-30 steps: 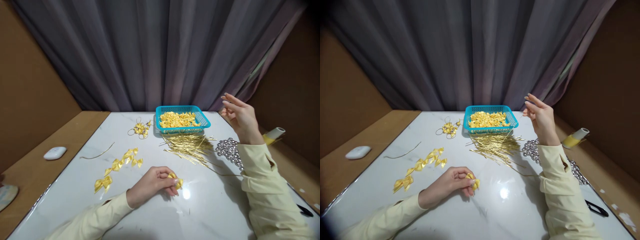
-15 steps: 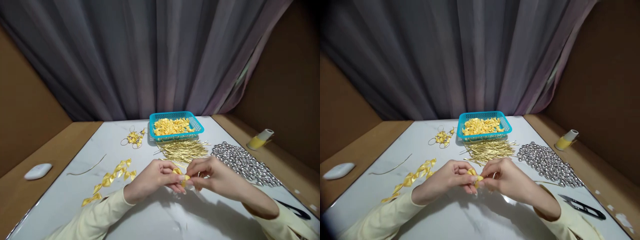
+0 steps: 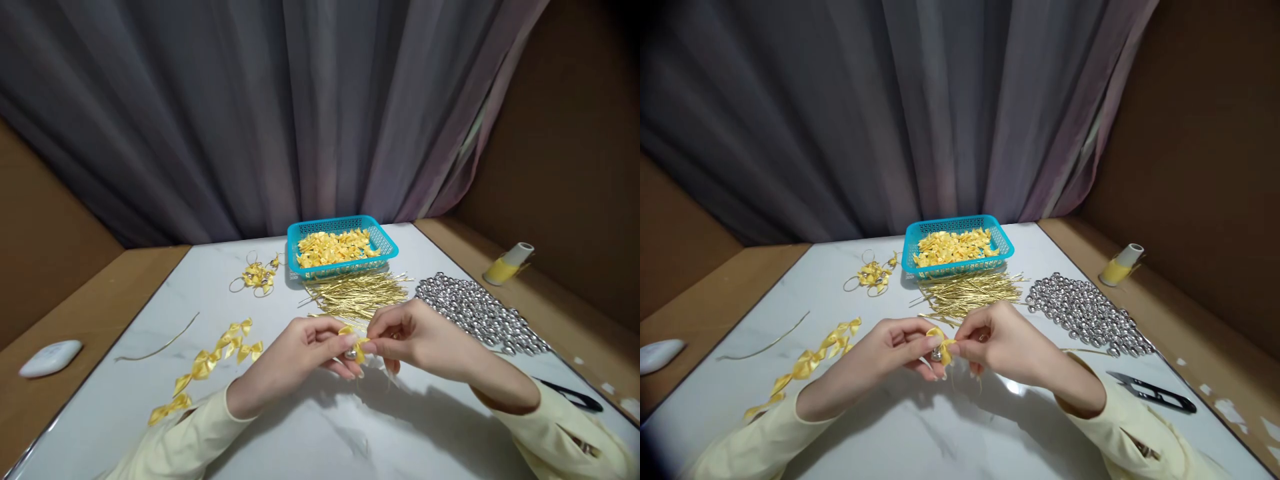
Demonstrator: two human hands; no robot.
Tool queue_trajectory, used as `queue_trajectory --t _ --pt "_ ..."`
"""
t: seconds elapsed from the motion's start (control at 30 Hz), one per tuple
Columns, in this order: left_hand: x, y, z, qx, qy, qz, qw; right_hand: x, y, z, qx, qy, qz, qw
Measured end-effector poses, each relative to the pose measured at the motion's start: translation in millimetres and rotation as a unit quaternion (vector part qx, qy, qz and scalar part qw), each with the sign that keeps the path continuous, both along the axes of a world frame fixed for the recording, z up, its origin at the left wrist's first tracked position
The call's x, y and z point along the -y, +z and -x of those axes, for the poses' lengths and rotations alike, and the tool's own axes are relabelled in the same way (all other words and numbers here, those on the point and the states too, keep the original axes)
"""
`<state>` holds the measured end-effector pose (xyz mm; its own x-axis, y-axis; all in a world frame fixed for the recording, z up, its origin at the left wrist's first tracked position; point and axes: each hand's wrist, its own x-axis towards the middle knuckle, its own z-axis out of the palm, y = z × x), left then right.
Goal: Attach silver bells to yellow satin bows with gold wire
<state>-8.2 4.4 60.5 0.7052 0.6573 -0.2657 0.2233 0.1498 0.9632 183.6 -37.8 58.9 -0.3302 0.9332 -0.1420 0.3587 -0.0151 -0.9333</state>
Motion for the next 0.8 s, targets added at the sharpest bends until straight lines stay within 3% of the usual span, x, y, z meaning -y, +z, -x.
queue_trajectory --t 0.17,0.27,0.33,0.43,0.5,0.63,0.8 --pt "2 -1.5 1 -0.009 0.029 -0.011 0.999 -1 9.7 -11 0.010 -0.012 -0.076 0.997" --pt "1 -2.5 2 -0.015 0.030 -0.011 0.999 1 21.8 -30 0.009 -0.100 -0.137 0.985" --pt "0 -3.8 2 -0.020 0.027 -0.010 0.999 3 30.3 -46 0.019 -0.193 -0.192 0.962" --pt "-1 -5.8 2 -0.031 0.029 -0.008 0.999 7 39.2 -68 0.044 -0.330 -0.262 0.906" --pt "-2 -6.7 1 -0.035 0.031 -0.008 0.999 8 41.3 -81 0.045 -0.384 -0.283 0.878" --pt "-3 -7.4 0 -0.041 0.035 -0.006 0.999 6 39.4 -100 0.029 -0.437 -0.307 0.845" --pt "-4 -10.8 1 -0.041 0.022 -0.006 0.999 1 35.7 -124 -0.024 -0.468 -0.314 0.826"
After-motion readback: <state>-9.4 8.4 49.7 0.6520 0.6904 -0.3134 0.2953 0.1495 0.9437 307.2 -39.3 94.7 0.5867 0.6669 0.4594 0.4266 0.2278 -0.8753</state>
